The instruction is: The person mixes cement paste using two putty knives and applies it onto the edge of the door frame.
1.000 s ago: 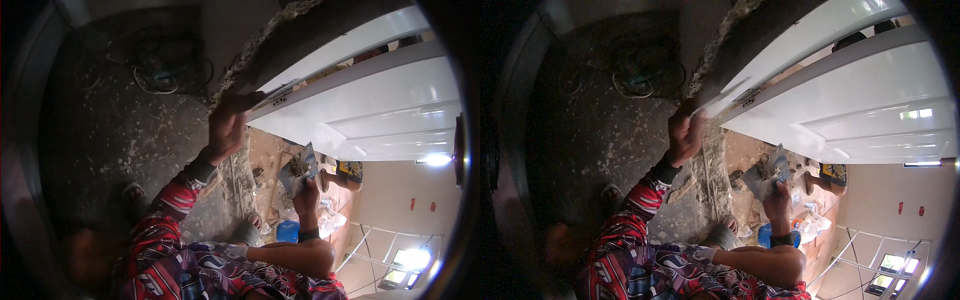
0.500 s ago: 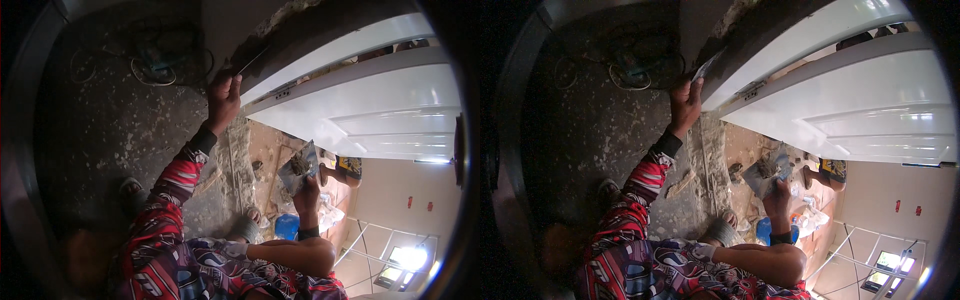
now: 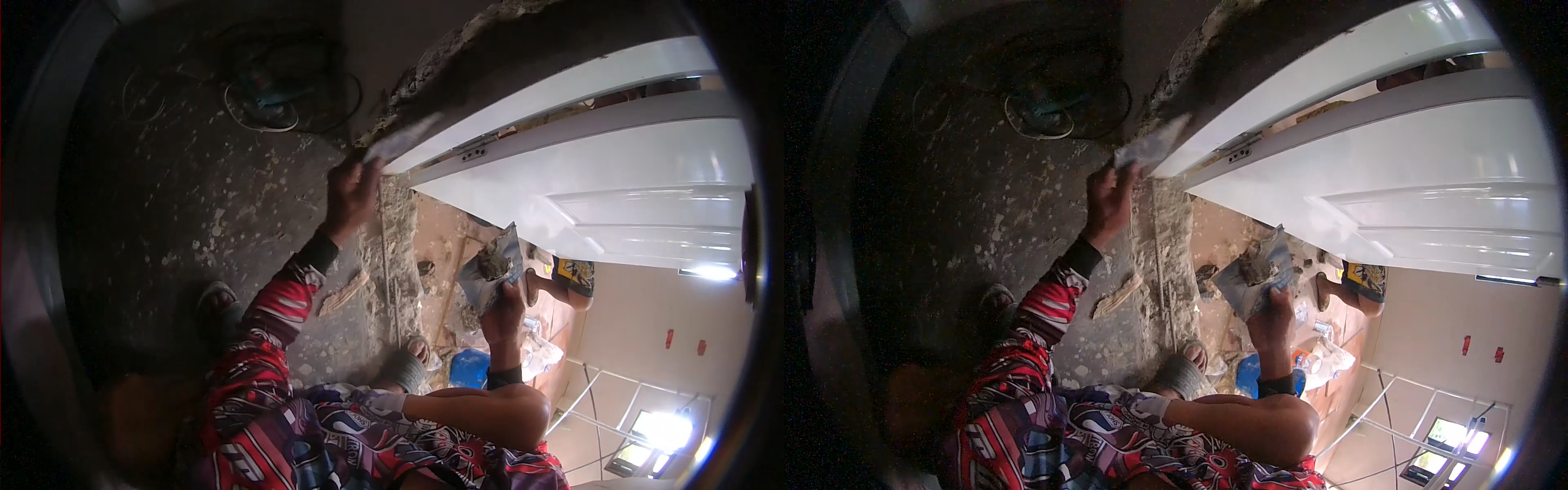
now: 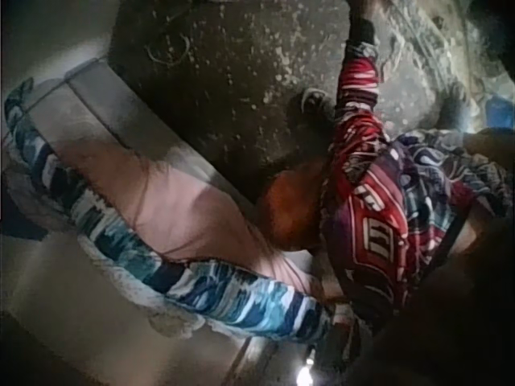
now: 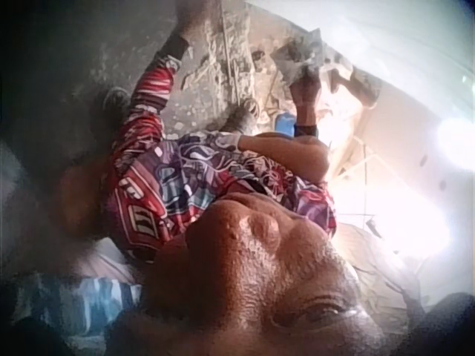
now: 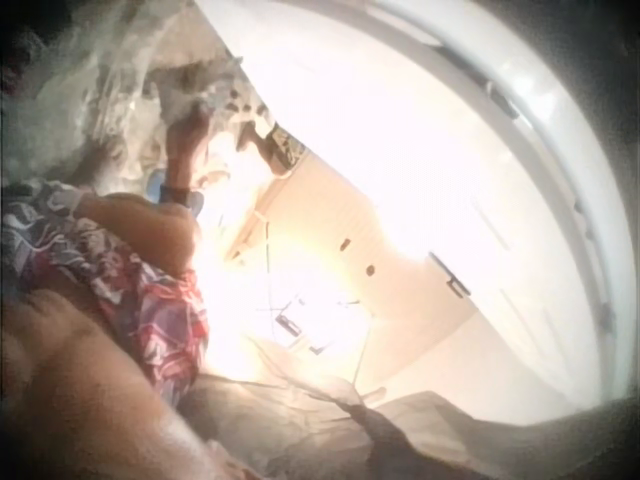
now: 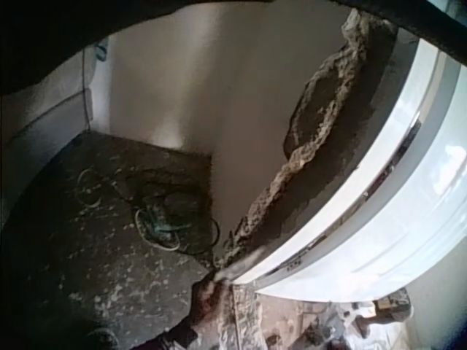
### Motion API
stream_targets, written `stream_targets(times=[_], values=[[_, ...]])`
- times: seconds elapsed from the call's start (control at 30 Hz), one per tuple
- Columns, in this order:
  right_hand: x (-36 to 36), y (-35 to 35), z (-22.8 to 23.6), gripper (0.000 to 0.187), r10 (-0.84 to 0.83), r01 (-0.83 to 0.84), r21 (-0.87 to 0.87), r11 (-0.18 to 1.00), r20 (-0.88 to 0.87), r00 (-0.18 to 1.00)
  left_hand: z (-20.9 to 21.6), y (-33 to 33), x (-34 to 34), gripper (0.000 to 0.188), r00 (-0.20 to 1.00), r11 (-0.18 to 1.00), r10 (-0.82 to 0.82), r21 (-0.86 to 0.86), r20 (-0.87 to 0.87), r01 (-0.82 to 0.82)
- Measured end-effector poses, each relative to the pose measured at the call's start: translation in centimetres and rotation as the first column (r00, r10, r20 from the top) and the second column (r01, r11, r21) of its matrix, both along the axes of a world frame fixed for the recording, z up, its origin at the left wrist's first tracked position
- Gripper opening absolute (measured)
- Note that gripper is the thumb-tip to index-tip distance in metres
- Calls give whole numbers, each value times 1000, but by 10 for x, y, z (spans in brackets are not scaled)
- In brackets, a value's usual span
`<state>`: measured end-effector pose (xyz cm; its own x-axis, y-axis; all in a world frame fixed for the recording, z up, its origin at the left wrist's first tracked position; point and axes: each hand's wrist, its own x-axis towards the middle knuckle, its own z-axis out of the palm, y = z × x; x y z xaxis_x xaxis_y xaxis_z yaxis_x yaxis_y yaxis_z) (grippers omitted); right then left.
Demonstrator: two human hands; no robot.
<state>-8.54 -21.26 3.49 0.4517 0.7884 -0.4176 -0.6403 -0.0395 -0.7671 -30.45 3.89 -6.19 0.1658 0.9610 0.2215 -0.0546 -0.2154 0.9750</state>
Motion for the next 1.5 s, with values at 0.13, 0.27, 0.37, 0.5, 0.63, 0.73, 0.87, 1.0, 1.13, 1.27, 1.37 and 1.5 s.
stream_targets(times=[0.13, 0.27, 0.37, 0.5, 0.63, 0.73, 0.87, 1.0, 1.13, 1.27, 1.37, 1.5], values=[[1, -1, -2, 64, 20, -20, -1, 1000, -16, 1000, -30, 18, -5, 23, 984, 994, 105, -27, 147, -102], [2, -5, -4, 64, -13, 13, -4, 1000, -36, 999, -29, 19, -7, 24, 998, 998, 60, 1, -2, -60], [1, -5, -6, 62, 17, -17, -1, 1000, -37, 999, -30, 21, 3, 22, 978, 985, 139, 80, 154, -153], [7, -10, -13, 58, -4, 3, -16, 1000, -53, 999, -21, 17, 18, 17, 973, 945, 223, 235, 50, -229], [4, -10, -14, 58, -14, 13, -10, 1000, -94, 995, -21, 13, 41, 16, 965, 941, 259, 211, 50, -263], [2, -10, -12, 60, -31, 30, -11, 999, -55, 998, -22, 15, 59, 20, 936, 907, 338, 229, 103, -353], [-2, -10, -5, 62, -13, 13, 1, 1000, -48, 999, -31, 9, 75, 20, 918, 854, 396, 379, -28, -357], [2, -15, -5, 63, -6, 7, 8, 1000, -24, 1000, -24, 7, 73, 20, 906, 862, 365, 445, -213, -242], [-5, -8, -2, 61, -5, 6, 23, 1000, -24, 1000, -29, 5, 62, 19, 950, 905, 262, 386, -172, -180], [-5, -2, -6, 61, 11, -10, 11, 1000, -11, 1000, -18, -12, 46, 18, 968, 906, 227, 388, -108, -170], [-7, 3, -9, 55, 53, -52, 12, 999, -42, 998, -35, -11, 30, 21, 980, 929, 192, 313, 51, -198], [-12, 2, -5, 54, 24, -24, -1, 1000, -45, 999, -14, 4, 16, 13, 980, 979, 188, 90, -65, -181]])
